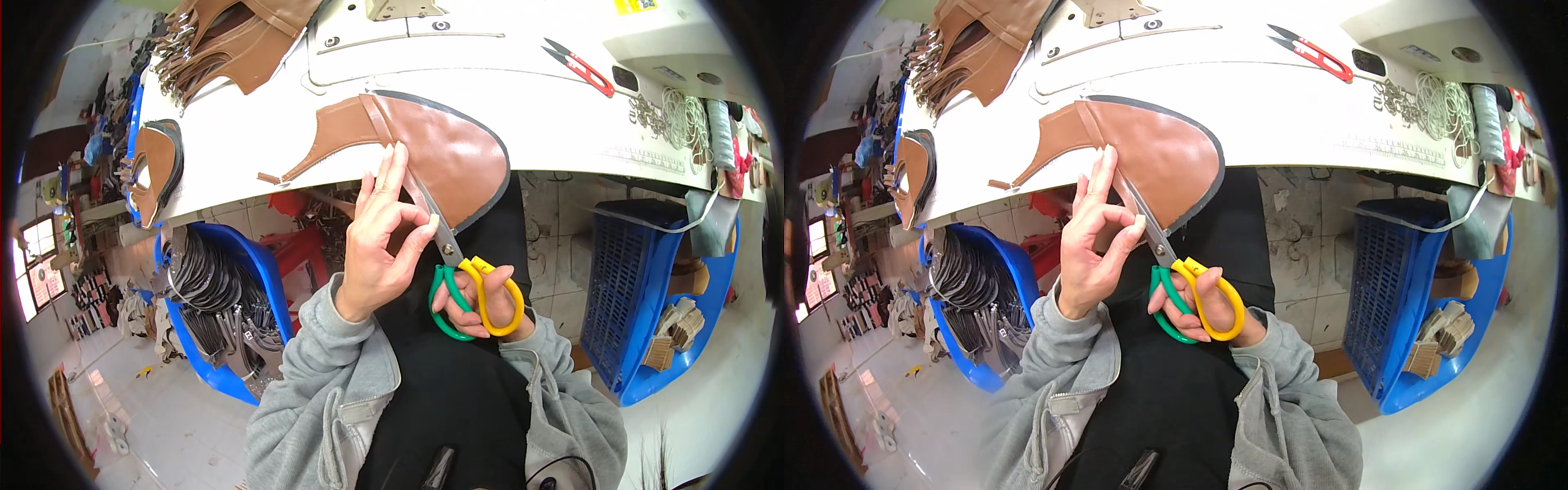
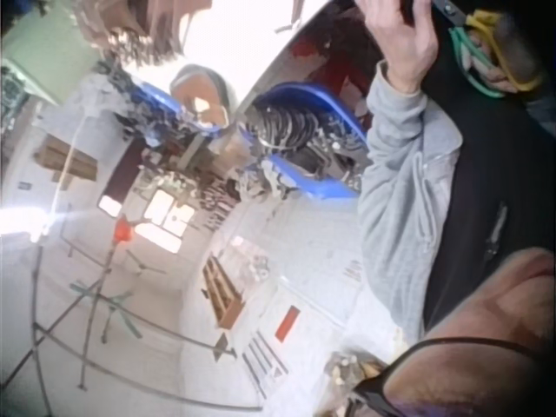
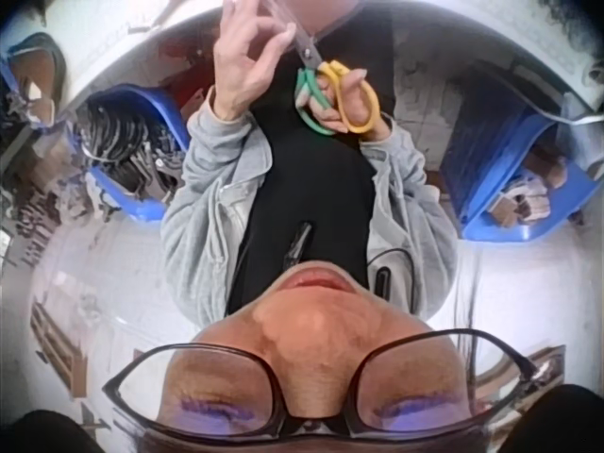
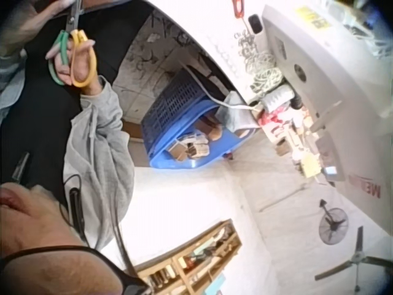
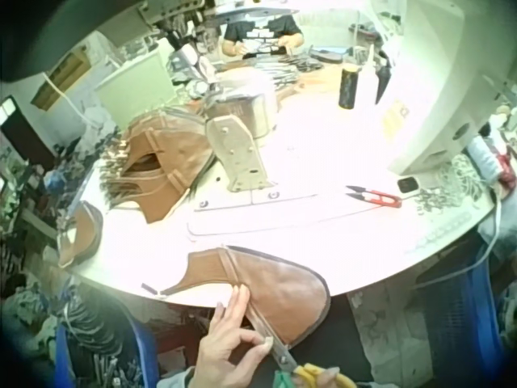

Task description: Trim excess material and thread from shoe upper components using scissors.

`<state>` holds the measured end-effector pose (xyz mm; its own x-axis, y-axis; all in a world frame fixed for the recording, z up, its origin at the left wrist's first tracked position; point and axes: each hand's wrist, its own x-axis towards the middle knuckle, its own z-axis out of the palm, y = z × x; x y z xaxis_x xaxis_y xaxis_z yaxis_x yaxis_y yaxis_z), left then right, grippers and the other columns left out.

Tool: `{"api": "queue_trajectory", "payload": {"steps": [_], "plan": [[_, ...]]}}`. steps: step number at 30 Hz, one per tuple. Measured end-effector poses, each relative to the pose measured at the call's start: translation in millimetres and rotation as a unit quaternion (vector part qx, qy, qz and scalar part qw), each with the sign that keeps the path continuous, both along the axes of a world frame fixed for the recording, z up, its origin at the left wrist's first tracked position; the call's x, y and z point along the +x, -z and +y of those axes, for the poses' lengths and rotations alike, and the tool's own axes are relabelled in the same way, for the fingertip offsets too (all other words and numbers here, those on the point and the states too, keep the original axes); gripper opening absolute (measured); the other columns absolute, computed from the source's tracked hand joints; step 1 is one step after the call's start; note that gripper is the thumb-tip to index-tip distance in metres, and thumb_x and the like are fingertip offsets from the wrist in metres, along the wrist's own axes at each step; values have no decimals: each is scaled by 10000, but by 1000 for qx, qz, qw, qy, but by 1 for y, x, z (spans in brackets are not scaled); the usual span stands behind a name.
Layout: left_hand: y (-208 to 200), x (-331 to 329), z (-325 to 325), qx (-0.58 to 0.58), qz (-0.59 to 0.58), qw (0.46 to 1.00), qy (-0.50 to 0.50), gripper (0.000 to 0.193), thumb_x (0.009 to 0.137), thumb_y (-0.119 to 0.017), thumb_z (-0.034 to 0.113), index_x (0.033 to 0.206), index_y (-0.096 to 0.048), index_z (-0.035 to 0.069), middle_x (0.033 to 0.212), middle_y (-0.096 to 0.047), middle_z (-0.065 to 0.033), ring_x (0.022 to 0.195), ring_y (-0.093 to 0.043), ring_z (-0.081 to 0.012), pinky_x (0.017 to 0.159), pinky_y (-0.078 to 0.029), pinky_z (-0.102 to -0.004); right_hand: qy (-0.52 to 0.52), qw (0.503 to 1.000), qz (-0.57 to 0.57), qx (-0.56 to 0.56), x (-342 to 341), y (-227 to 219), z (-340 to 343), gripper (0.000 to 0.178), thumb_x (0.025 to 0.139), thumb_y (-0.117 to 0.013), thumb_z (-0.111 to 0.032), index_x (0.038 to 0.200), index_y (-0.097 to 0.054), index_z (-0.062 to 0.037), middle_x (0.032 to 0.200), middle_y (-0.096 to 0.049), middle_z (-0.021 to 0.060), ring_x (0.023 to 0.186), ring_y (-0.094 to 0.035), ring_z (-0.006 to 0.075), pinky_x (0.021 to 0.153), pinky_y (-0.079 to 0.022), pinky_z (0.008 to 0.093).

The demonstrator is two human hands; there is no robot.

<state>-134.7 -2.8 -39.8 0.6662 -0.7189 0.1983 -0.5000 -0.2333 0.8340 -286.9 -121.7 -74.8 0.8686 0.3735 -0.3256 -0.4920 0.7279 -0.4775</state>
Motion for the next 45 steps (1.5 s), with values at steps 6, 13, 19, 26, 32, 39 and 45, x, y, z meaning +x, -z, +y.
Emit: {"api": "queue_trajectory", "payload": {"steps": [6, 13, 19, 26, 32, 39, 45], "plan": [[0, -2, 3, -26, 30, 999, 27, 99, 739, -652, 62, 756, -562, 26, 1376, -265, -292, 1324, -217, -382, 1058, -135, -475, 10, 1000, 1, -20, 5, -2, -2, 999, 656, -157, -842, 903, -533, 50, 479, -377, -5, 319, -337, 64, 316, -281, 173], [-1, -5, 4, -23, 29, 999, 38, 106, 758, -651, 87, 753, -559, 34, 1386, -242, -294, 1329, -192, -392, 1060, -113, -478, 23, 999, 6, -40, 11, -4, 0, 990, 660, -165, -840, 886, -527, 52, 466, -361, -12, 311, -319, 54, 309, -272, 169], [-1, -9, 6, -37, 51, 998, 23, 105, 771, -643, 85, 745, -552, 38, 1332, -374, -243, 1305, -266, -375, 1053, -145, -464, 19, 999, 6, -32, 8, -1, -4, 964, 676, -186, -828, 885, -532, 47, 465, -364, -8, 309, -319, 50, 298, -278, 169], [-12, -4, 8, -108, 191, 973, -70, 97, 831, -547, -46, 921, -511, -37, 799, -598, -99, 763, -566, -124, 663, -444, -229, 29, 999, -1, -43, 6, 2, -6, 957, 687, -204, -817, 886, -530, 61, 463, -368, -9, 305, -315, 45, 298, -281, 163], [-19, 29, -3, 92, -114, 989, -29, 110, 735, -627, -49, 833, -594, -10, 880, -581, -108, 770, -567, -203, 694, -452, -276, 22, 1000, 0, -18, 3, 1, -9, 957, 692, -214, -808, 896, -533, 71, 469, -371, -13, 312, -314, 40, 299, -278, 161], [-7, 35, -5, 40, -124, 990, 62, 158, 683, -646, -10, 743, -499, -5, 1298, -402, -260, 1213, -392, -386, 1013, -314, -451, 24, 999, -27, -27, 6, -4, -9, 945, 706, -207, -796, 905, -535, 68, 476, -380, -8, 319, -323, 46, 314, -286, 169], [-5, 31, -9, 42, -129, 990, 49, 152, 692, -638, -14, 740, -494, -9, 1290, -409, -263, 1218, -385, -389, 1009, -317, -452, 32, 997, -21, -69, 19, -7, -8, 953, 683, -206, -814, 903, -533, 54, 480, -390, 11, 336, -353, 61, 334, -314, 179]]}}
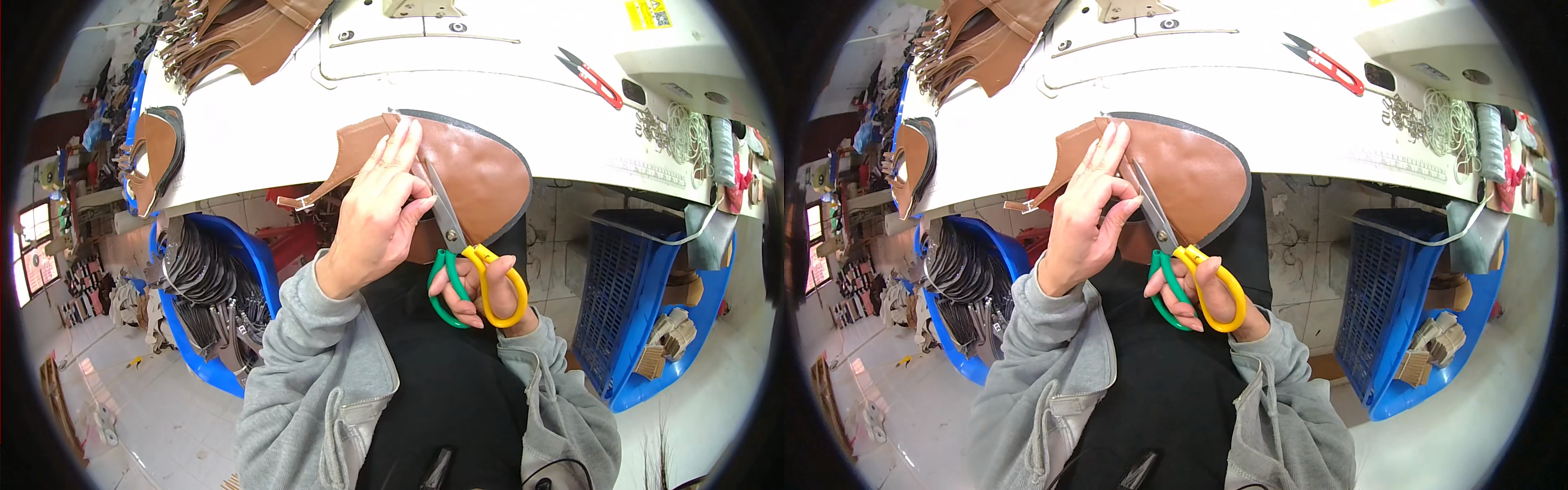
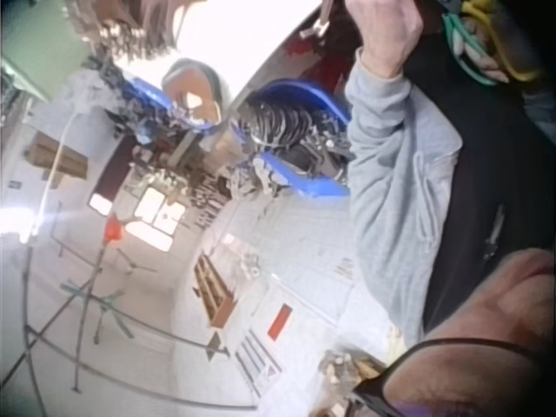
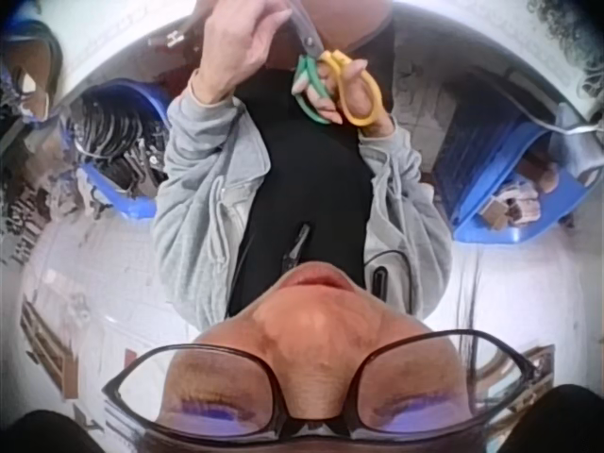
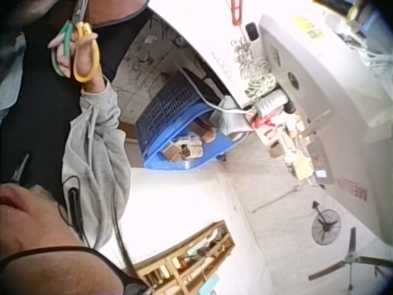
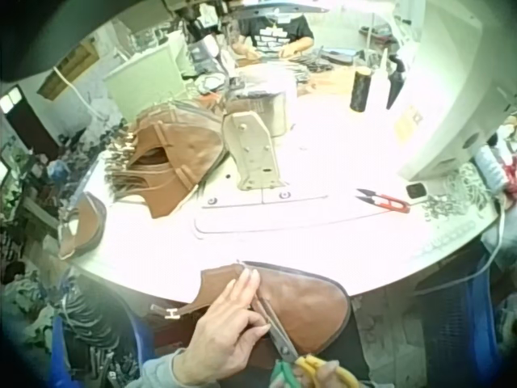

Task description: Trim excess material and thread from shoe upper components using scissors.

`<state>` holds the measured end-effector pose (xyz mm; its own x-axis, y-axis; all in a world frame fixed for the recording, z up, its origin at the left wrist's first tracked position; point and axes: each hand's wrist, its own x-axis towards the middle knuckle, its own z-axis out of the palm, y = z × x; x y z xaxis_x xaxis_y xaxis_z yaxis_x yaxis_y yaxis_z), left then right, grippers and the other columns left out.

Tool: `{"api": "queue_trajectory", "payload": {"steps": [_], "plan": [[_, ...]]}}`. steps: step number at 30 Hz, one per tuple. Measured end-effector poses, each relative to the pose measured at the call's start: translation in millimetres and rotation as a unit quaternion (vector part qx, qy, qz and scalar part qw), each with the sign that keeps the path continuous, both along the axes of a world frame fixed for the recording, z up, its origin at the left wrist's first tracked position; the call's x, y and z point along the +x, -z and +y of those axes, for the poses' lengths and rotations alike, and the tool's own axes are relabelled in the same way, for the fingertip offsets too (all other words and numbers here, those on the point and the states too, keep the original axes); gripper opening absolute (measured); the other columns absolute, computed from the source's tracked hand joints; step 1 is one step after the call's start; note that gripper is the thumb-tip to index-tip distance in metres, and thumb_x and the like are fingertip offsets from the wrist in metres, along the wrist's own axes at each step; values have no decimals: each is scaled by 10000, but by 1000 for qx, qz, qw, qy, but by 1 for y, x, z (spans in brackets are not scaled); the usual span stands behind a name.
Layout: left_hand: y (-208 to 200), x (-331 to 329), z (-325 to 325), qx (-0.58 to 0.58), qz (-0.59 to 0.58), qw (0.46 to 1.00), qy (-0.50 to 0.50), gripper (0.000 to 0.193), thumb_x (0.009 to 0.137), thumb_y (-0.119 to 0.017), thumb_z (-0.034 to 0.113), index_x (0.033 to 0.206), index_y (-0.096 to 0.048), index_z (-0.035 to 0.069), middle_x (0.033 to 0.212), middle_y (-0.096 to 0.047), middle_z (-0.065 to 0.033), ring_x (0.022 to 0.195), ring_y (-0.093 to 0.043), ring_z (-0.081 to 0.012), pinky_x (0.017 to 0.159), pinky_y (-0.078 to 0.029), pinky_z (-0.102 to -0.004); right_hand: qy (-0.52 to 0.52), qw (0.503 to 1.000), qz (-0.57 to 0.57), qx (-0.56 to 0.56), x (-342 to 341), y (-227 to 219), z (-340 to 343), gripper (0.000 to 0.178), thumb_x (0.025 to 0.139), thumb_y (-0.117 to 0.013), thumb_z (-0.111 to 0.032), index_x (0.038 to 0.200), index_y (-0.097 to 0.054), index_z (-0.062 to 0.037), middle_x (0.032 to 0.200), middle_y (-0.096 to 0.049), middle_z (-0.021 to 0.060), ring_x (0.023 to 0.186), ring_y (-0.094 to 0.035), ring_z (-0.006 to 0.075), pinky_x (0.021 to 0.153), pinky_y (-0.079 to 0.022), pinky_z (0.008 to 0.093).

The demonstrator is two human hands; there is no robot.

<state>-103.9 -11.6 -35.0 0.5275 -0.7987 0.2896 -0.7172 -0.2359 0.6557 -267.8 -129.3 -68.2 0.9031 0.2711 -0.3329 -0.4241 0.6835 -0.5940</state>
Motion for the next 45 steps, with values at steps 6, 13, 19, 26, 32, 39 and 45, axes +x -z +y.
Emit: {"api": "queue_trajectory", "payload": {"steps": [6, 13, 19, 26, 32, 39, 45], "plan": [[0, 2, 2, -13, 44, 999, 4, 132, 717, -624, -12, 754, -497, -11, 1308, -385, -269, 1242, -351, -393, 1024, -289, -449, -15, 1000, 17, 17, -4, 4, -3, 955, 677, -208, -817, 898, -530, 54, 476, -382, -3, 310, -319, 50, 301, -285, 168], [1, 0, 5, -36, 108, 994, 2, 110, 766, -605, 22, 780, -501, -11, 1332, -354, -265, 1269, -304, -398, 1046, -247, -440, -2, 993, -2, 122, -7, 7, 4, 950, 695, -175, -802, 911, -523, 55, 474, -365, -17, 303, -314, 46, 292, -278, 166], [2, -4, 3, -42, 101, 994, -8, 110, 768, -607, 26, 772, -502, -8, 1341, -344, -261, 1274, -295, -399, 1048, -243, -436, -13, 999, 7, 38, 3, 4, 5, 1071, 603, -93, -862, 909, -513, 74, 461, -355, -13, 297, -330, 65, 300, -265, 172], [3, -9, 3, -38, 115, 992, -25, 98, 756, -629, 48, 766, -540, 7, 1382, -201, -320, 1318, -151, -435, 1067, -146, -462, 4, 999, 8, 51, 11, 6, 7, 1068, 600, -77, -863, 936, -512, 53, 485, -352, -14, 309, -307, 59, 316, -250, 176], [-3, -8, 10, -30, 182, 983, 1, 87, 763, -631, 64, 751, -555, 23, 1415, -90, -318, 1338, -58, -433, 1072, -87, -470, 6, 997, 0, 81, 6, 5, 8, 936, 702, -151, -800, 914, -531, 28, 470, -354, -9, 296, -301, 52, 290, -264, 170], [-8, 2, 18, -3, 215, 973, 80, 72, 764, -633, 80, 746, -578, 39, 1421, -19, -318, 1344, 10, -424, 1075, -50, -464, 3, 995, -20, 100, 29, 4, 8, 985, 682, -104, -815, 955, -525, 33, 500, -358, -6, 309, -322, 67, 319, -284, 174], [-6, 7, 19, -1, 217, 969, 116, 77, 781, -630, 127, 751, -600, 62, 1418, 28, -322, 1348, 58, -401, 1076, 0, -453, 24, 991, 25, 133, 44, -1, 11, 1069, 619, -23, -851, 930, -520, 44, 463, -316, -19, 286, -297, 70, 302, -239, 177]]}}
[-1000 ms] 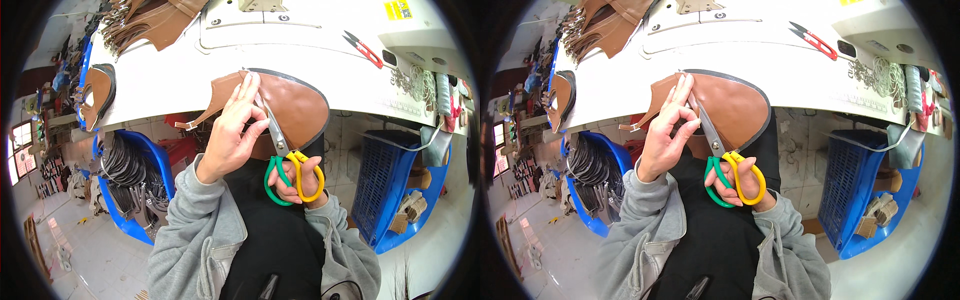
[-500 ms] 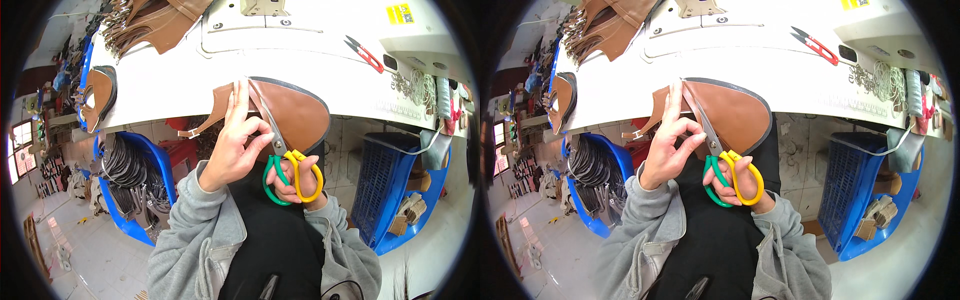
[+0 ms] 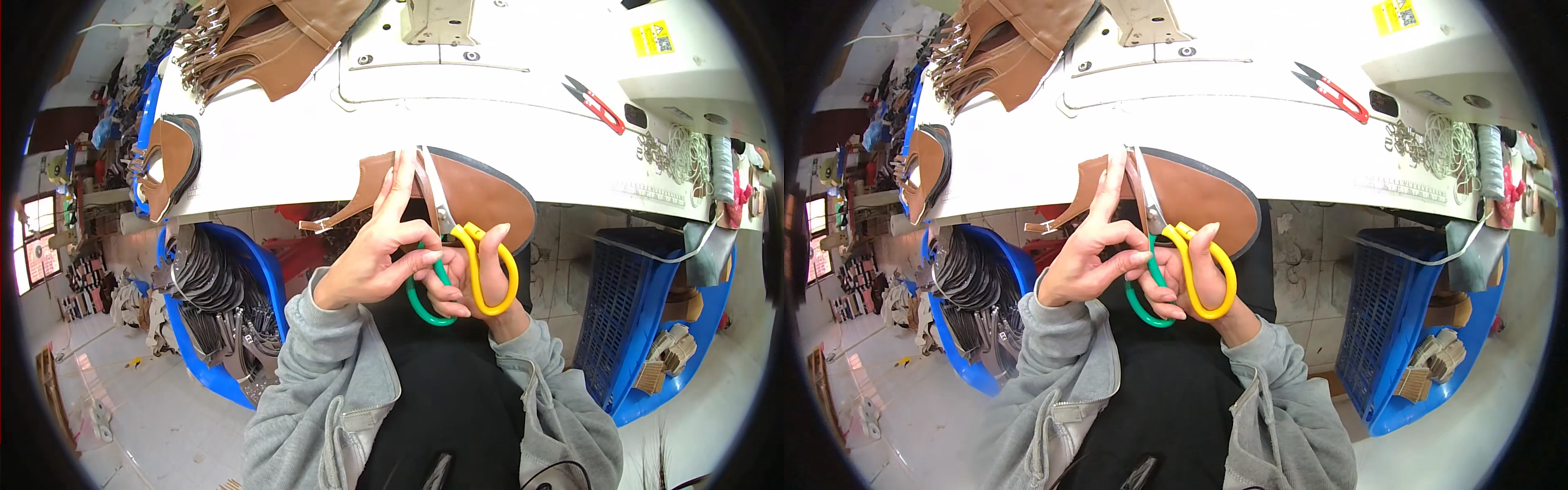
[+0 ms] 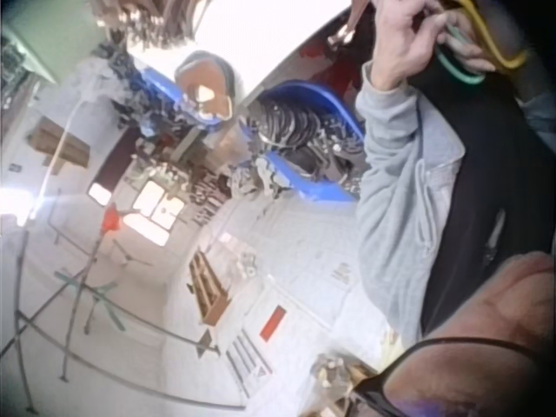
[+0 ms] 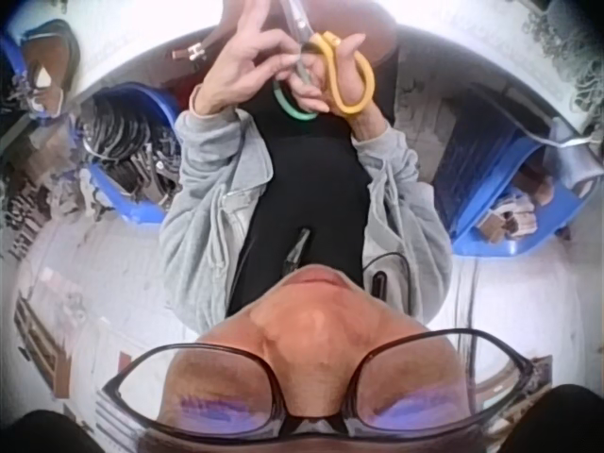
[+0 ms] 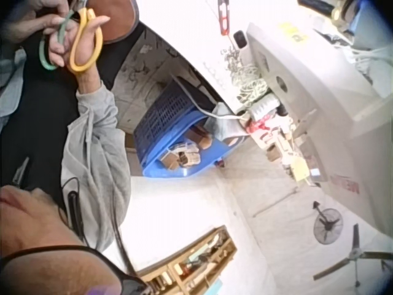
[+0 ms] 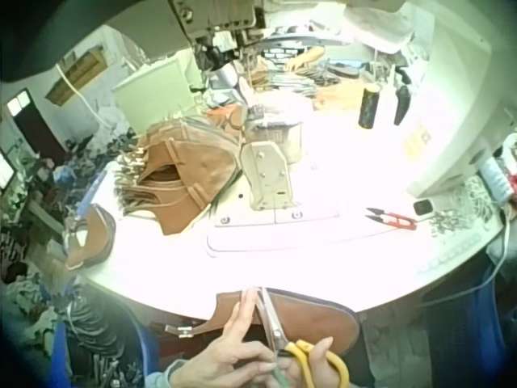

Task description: Trim excess material and thread from shoe upper components using scissors.

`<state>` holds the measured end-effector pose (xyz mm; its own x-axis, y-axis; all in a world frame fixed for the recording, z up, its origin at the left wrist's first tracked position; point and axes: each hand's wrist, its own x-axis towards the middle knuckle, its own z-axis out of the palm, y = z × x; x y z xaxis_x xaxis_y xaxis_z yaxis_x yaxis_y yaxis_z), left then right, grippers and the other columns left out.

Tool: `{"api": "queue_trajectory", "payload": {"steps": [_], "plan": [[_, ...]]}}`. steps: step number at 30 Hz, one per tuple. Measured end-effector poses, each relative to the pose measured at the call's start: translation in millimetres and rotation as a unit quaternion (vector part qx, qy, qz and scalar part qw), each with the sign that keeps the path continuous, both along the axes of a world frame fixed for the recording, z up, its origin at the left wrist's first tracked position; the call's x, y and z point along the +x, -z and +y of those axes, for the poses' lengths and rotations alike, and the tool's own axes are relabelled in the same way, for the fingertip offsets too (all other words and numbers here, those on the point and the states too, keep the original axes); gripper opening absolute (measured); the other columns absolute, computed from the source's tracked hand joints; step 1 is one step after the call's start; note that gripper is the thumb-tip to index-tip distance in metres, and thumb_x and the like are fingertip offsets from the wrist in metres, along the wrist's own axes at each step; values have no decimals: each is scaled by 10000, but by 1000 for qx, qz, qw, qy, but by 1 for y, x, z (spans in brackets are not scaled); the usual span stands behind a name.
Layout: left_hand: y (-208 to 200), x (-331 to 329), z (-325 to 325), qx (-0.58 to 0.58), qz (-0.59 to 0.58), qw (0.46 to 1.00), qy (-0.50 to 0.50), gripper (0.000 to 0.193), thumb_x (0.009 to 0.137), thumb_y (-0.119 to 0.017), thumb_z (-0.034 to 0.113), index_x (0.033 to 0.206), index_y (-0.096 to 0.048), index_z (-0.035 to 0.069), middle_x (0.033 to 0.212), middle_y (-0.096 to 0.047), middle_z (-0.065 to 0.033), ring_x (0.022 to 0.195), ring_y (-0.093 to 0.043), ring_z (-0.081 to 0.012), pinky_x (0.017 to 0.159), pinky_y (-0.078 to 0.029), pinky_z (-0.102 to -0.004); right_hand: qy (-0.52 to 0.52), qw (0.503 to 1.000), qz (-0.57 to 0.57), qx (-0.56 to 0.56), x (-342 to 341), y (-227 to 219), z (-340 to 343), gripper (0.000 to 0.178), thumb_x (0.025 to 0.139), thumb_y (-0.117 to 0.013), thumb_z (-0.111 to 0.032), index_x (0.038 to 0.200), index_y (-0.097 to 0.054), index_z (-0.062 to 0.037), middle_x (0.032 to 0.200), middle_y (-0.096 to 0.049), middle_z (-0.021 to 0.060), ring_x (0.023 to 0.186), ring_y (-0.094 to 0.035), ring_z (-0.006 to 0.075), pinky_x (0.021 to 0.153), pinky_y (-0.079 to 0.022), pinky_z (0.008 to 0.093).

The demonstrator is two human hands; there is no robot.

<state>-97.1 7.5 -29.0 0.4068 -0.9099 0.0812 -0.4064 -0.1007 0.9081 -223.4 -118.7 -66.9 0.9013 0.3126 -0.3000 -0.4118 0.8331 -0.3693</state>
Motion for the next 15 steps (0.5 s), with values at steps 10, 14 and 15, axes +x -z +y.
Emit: {"api": "queue_trajectory", "payload": {"steps": [10, 14, 15], "plan": [[8, -7, 0, -58, 96, 991, -72, 72, 828, -575, 101, 792, -534, 54, 1425, -4, -318, 1361, 26, -366, 1074, 1, -433, 38, 992, -59, 100, -40, 8, -21, 945, 695, -167, -796, 936, -484, 62, 441, -338, -43, 280, -362, 46, 280, -264, 147], [11, -4, 21, -252, 267, 922, -126, 98, 774, -563, 79, 704, -500, 48, 1367, -292, -295, 1346, -141, -372, 1074, -76, -481, 54, 994, -49, 86, -46, 14, -17, 942, 703, -173, -790, 948, -485, 65, 446, -342, -42, 283, -364, 46, 289, -267, 149], [9, -4, 35, -254, 266, 921, -130, 113, 769, -565, 87, 690, -495, 47, 1285, -392, -294, 1315, -219, -382, 1064, -116, -496, 53, 992, -60, 97, -44, 17, -15, 940, 707, -177, -786, 957, -485, 66, 449, -344, -41, 286, -368, 47, 293, -267, 149]]}}
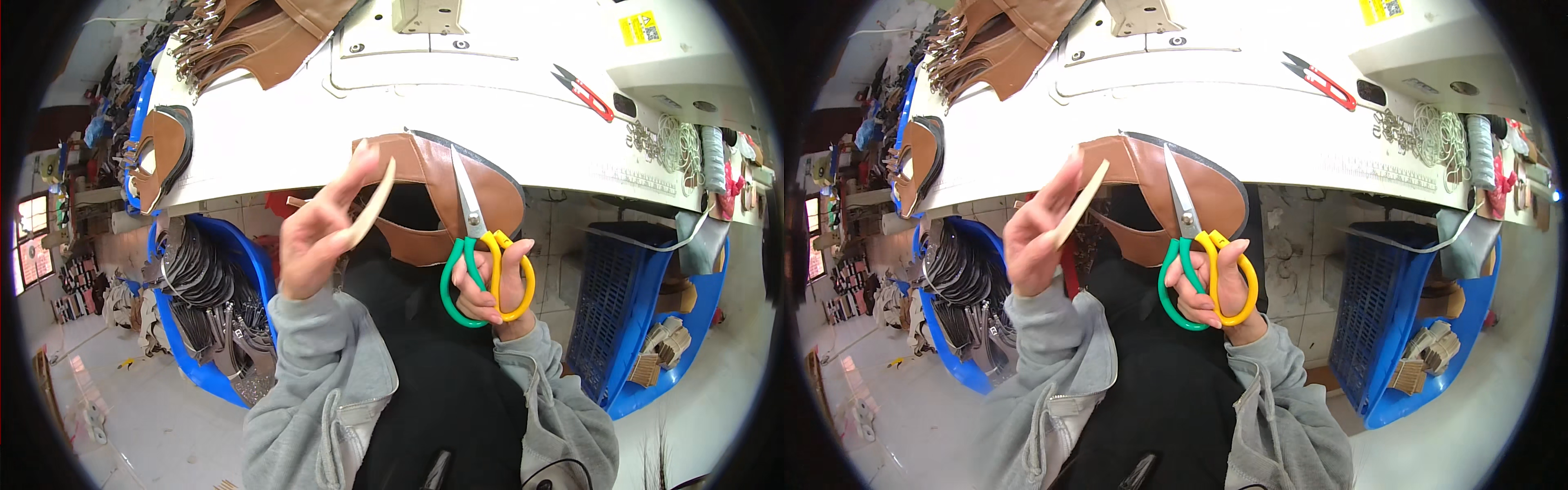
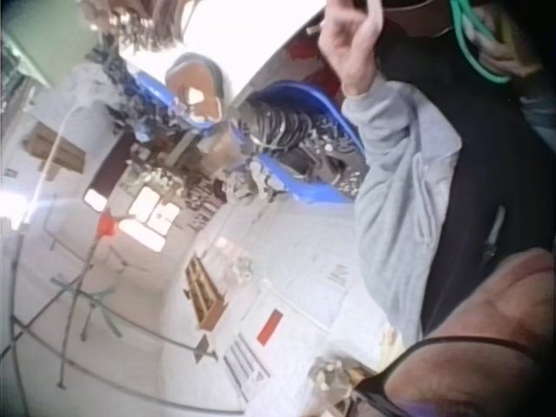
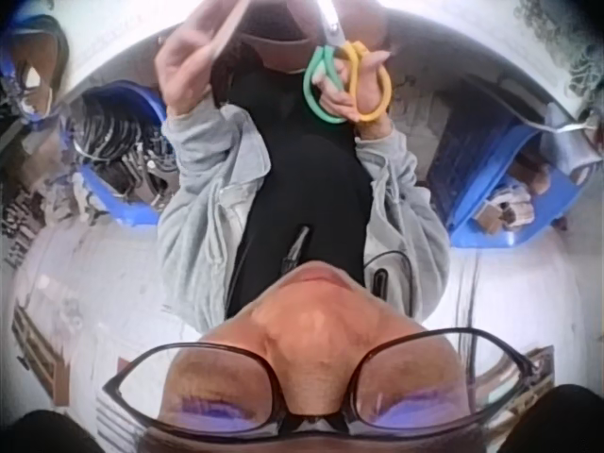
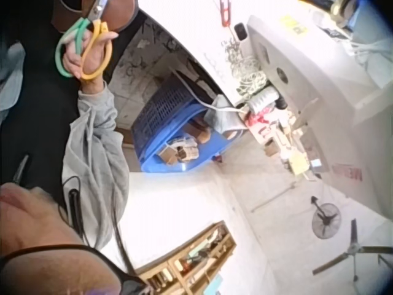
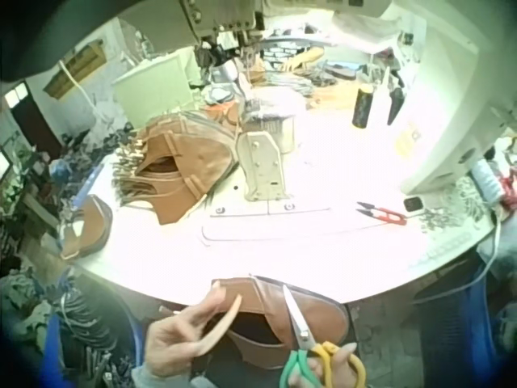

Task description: Trim excess material and thread from shoe upper components using scissors.

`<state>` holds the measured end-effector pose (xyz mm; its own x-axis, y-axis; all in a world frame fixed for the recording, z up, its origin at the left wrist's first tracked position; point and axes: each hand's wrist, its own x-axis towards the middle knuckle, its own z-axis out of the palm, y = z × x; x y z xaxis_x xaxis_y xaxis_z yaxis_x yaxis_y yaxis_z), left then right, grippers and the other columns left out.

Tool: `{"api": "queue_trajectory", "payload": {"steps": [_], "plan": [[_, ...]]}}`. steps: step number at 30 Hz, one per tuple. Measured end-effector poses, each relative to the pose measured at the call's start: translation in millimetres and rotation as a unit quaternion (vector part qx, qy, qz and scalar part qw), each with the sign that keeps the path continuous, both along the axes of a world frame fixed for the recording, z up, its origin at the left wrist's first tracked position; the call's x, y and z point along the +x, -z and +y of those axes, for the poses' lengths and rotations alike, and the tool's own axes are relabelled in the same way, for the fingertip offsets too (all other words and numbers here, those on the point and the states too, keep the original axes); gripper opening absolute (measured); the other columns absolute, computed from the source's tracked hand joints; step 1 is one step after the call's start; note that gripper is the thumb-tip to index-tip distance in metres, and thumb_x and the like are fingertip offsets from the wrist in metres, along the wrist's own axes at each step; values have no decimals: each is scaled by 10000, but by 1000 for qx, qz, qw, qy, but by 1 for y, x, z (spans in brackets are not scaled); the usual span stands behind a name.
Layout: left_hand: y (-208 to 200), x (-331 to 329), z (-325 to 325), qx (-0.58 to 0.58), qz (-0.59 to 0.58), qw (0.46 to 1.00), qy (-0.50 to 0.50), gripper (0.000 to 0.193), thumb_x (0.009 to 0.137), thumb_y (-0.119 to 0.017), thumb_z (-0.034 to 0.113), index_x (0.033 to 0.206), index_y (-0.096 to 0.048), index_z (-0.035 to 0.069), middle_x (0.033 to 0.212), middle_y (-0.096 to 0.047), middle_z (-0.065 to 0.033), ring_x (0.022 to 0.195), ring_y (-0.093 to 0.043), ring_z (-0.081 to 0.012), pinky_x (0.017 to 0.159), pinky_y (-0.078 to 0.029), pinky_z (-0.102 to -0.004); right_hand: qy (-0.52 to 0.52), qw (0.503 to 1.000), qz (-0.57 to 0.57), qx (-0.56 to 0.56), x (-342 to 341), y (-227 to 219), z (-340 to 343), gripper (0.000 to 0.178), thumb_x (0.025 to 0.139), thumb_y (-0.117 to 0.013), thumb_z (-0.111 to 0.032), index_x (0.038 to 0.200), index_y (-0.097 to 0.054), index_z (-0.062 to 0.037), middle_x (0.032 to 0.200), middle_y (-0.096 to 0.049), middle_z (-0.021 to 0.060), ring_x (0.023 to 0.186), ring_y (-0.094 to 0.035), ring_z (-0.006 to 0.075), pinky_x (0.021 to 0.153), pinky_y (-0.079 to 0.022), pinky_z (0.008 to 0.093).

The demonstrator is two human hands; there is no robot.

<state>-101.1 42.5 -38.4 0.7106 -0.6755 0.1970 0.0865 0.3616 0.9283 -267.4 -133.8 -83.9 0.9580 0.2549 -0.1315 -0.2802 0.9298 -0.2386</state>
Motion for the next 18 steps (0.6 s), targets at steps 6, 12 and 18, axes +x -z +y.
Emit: {"api": "queue_trajectory", "payload": {"steps": [6, 12, 18], "plan": [[-15, 2, 57, 286, -221, 931, -43, 136, 734, -606, 5, 623, -527, 6, 899, -654, -165, 941, -591, -298, 823, -433, -378, 17, 1000, -6, 13, 3, 1, 0, 925, 721, -191, -772, 978, -489, 65, 457, -348, -37, 290, -374, 51, 298, -267, 148], [8, -25, 10, 376, -339, 846, -169, 162, 764, -647, 161, 861, -634, 32, 871, -648, -110, 809, -604, -267, 722, -453, -345, 3, 1000, -15, 19, 8, 0, 10, 909, 716, -226, -775, 969, -491, 56, 453, -347, -34, 275, -364, 55, 282, -257, 156], [42, -50, -27, 199, 100, 975, -4, 200, 897, -535, 179, 782, -498, 19, 638, -428, 42, 597, -360, -18, 490, -322, -208, -37, 999, -2, -3, -4, -6, 16, 909, 710, -244, -786, 924, -506, 58, 441, -366, -30, 275, -361, 60, 281, -263, 164]]}}
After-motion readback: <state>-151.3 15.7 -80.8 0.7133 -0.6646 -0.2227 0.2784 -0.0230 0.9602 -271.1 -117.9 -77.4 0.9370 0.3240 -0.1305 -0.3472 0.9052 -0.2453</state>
